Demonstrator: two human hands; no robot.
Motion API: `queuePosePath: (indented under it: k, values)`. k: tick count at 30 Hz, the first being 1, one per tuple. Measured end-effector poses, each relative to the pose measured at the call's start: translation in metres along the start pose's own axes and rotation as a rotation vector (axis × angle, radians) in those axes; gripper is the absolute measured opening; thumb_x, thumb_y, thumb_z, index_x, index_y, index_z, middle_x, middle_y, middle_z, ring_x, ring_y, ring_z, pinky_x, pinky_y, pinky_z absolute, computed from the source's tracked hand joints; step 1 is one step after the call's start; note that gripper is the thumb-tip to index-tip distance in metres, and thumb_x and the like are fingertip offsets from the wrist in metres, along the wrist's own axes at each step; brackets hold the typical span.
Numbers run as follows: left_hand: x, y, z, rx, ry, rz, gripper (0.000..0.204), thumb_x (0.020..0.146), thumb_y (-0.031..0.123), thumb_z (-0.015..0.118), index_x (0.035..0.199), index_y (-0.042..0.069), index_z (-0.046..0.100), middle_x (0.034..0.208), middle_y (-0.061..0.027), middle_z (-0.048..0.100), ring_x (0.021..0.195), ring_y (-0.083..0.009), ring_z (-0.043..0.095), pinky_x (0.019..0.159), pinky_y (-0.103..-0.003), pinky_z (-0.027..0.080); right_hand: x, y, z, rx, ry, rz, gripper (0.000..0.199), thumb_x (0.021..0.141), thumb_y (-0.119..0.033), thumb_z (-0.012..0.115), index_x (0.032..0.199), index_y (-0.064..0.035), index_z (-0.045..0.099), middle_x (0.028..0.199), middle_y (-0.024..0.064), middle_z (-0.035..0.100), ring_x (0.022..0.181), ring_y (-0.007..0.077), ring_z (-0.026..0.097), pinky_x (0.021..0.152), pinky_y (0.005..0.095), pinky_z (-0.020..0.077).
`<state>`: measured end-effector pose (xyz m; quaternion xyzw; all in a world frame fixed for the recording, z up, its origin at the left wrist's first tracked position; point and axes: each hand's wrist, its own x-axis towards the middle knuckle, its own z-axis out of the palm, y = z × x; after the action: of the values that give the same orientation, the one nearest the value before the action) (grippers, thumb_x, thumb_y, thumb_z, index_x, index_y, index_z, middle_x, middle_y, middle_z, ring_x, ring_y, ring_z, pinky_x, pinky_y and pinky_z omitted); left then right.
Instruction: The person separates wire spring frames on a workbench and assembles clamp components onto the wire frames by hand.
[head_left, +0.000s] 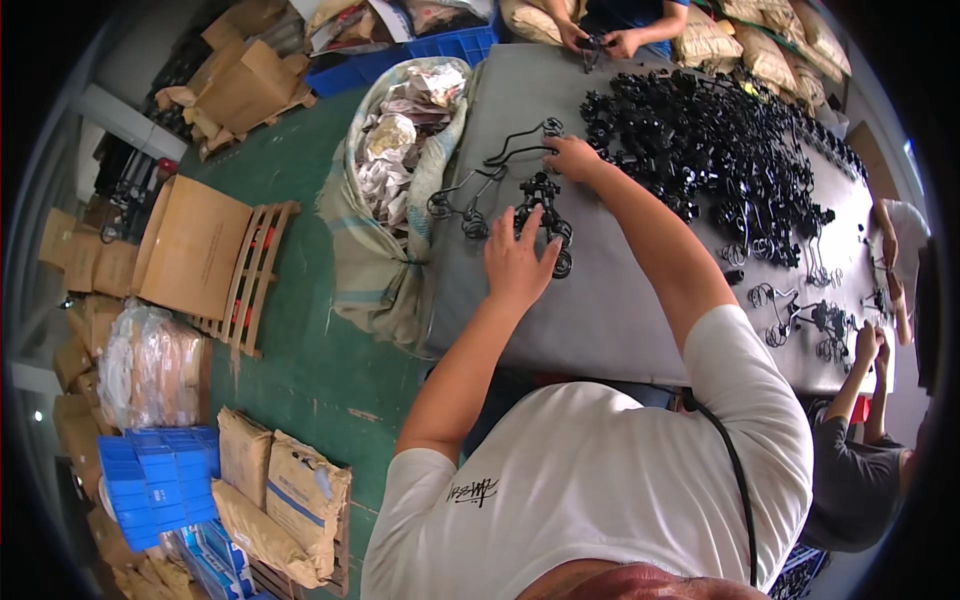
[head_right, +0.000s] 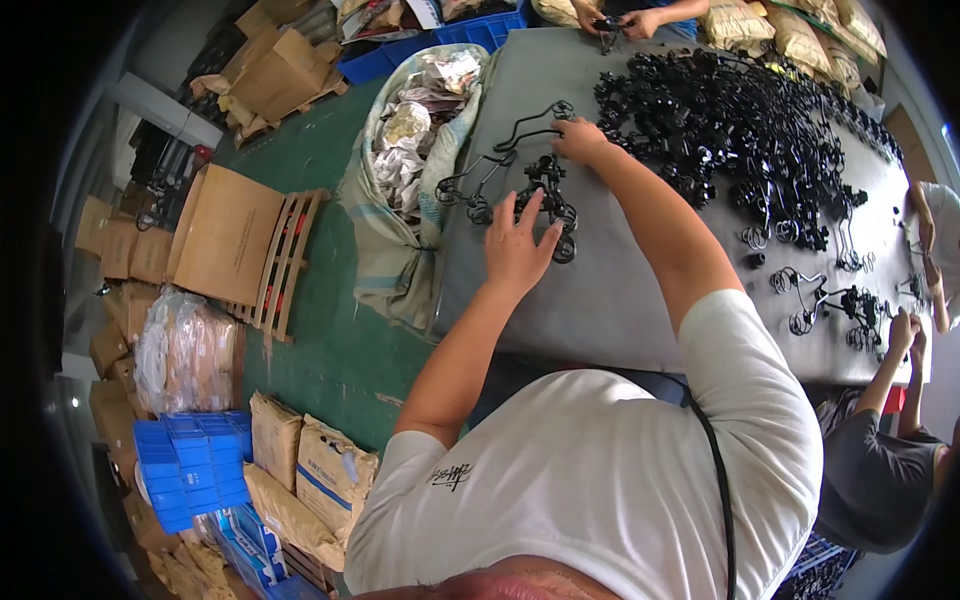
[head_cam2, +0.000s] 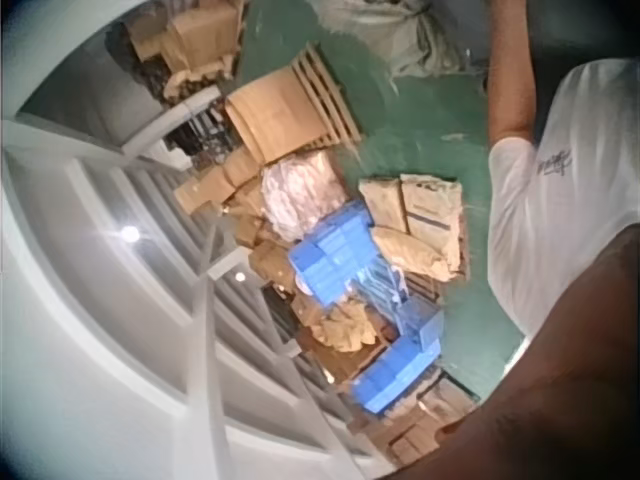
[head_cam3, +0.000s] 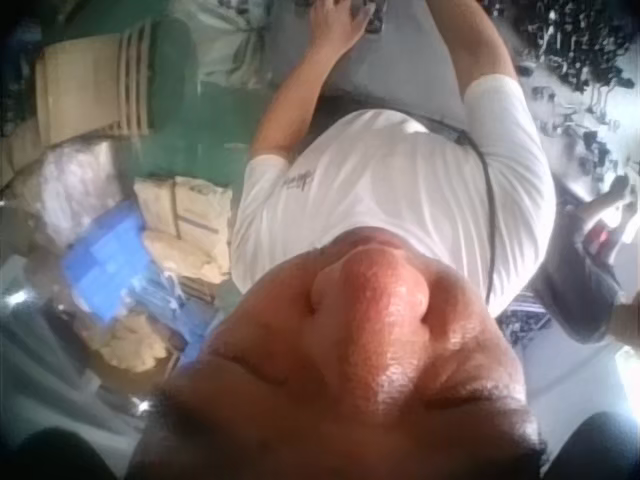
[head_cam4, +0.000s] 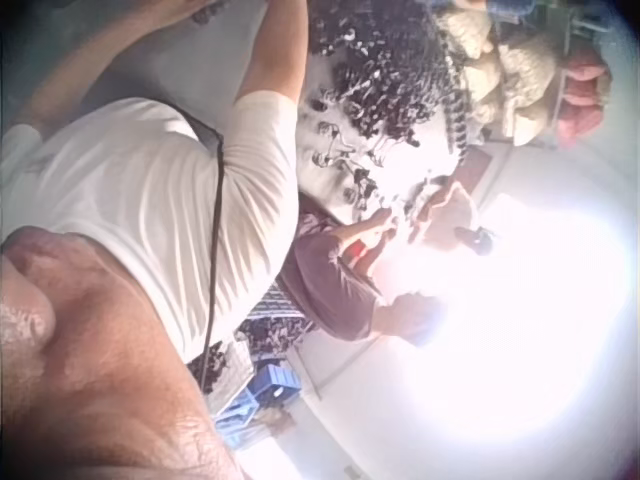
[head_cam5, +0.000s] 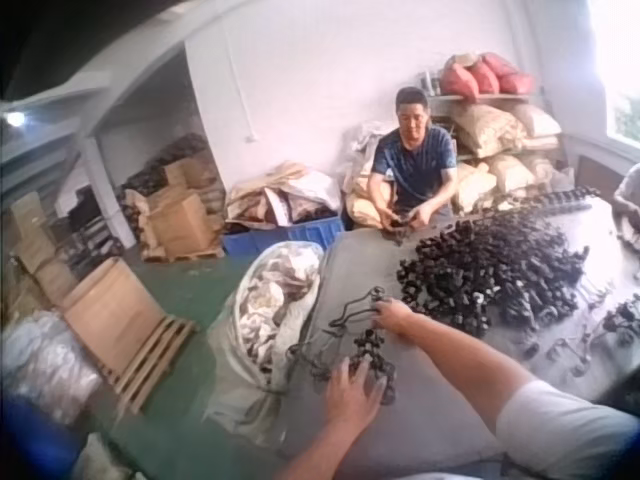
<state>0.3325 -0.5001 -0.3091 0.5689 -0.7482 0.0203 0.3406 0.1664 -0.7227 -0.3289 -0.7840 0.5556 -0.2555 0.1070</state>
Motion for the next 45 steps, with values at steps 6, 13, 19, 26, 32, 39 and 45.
queuePosePath:
  k: [6, 13, 19, 26, 32, 39, 45]
  values:
    - [0.008, -0.008, 0.016, -0.050, -0.052, -0.123, 0.054, 0.089, 0.039, 0.065, 0.140, 0.023, 0.053, 0.139, -0.0208, 0.046, 0.124, -0.0387, 0.048, 0.097, -0.053, 0.043, 0.005, -0.024, -0.019, 0.285, -0.078, 0.103, 0.035, 0.089, -0.035, 0.064, 0.108, -0.0050, 0.068, 0.102, 0.0189, 0.070, 0.098, 0.0364, 0.065, 0.086, 0.0427, 0.0502]
    - [0.053, -0.027, 0.044, -0.022, -0.034, -0.089, 0.053, 0.092, 0.041, 0.060, 0.141, 0.024, 0.051, 0.141, -0.0228, 0.046, 0.125, -0.0403, 0.048, 0.098, -0.052, 0.044, -0.131, -0.047, -0.115, 0.606, 0.452, 0.281, 0.033, 0.097, -0.029, 0.060, 0.118, -0.0041, 0.061, 0.095, 0.0085, 0.067, 0.085, 0.0172, 0.061, 0.077, 0.0302, 0.0480]
    - [0.114, -0.054, 0.066, -0.016, -0.166, -0.145, 0.056, 0.092, 0.045, 0.058, 0.144, 0.027, 0.049, 0.144, -0.0226, 0.044, 0.132, -0.0418, 0.042, 0.108, -0.051, 0.036, -0.280, -0.056, -0.108, 0.821, 0.200, 0.513, 0.024, 0.103, -0.023, 0.052, 0.112, -0.0033, 0.061, 0.097, 0.0006, 0.061, 0.085, 0.0086, 0.051, 0.076, 0.0237, 0.0415]
    - [0.100, 0.024, 0.036, -0.245, 0.088, 0.096, 0.047, 0.083, 0.031, 0.070, 0.126, 0.012, 0.063, 0.130, -0.0196, 0.055, 0.120, -0.0379, 0.051, 0.101, -0.051, 0.040, -0.321, -0.114, -0.076, 0.660, 0.085, 0.477, 0.032, 0.099, -0.024, 0.055, 0.121, -0.0017, 0.058, 0.117, 0.0201, 0.057, 0.098, 0.0347, 0.061, 0.091, 0.0379, 0.0466]
    - [-0.003, 0.052, 0.003, -0.251, -0.226, 0.243, 0.042, 0.085, 0.037, 0.069, 0.118, 0.010, 0.068, 0.129, -0.0153, 0.058, 0.120, -0.0325, 0.053, 0.098, -0.049, 0.040, -0.300, -0.138, -0.113, 0.219, -0.333, -0.106, 0.023, 0.086, -0.012, 0.062, 0.108, -0.0066, 0.064, 0.087, 0.0101, 0.065, 0.084, 0.0335, 0.065, 0.084, 0.0443, 0.0488]
    - [-0.033, 0.057, -0.029, -0.114, -0.387, 0.252, 0.048, 0.084, 0.040, 0.069, 0.121, 0.010, 0.066, 0.132, -0.0143, 0.057, 0.130, -0.0333, 0.045, 0.108, -0.057, 0.032, -0.190, -0.016, -0.088, -0.079, 0.407, 0.197, 0.028, 0.087, -0.025, 0.065, 0.108, -0.0058, 0.062, 0.108, 0.0139, 0.062, 0.097, 0.0323, 0.064, 0.080, 0.0426, 0.0518]
    - [-0.047, 0.062, -0.024, -0.041, -0.464, 0.294, 0.054, 0.082, 0.043, 0.071, 0.126, 0.012, 0.063, 0.134, -0.0113, 0.056, 0.136, -0.0339, 0.037, 0.112, -0.057, 0.027, -0.116, 0.030, -0.064, -0.179, 0.003, 0.283, 0.035, 0.089, -0.032, 0.066, 0.109, -0.0037, 0.063, 0.111, 0.0156, 0.063, 0.103, 0.0345, 0.063, 0.087, 0.0433, 0.0513]
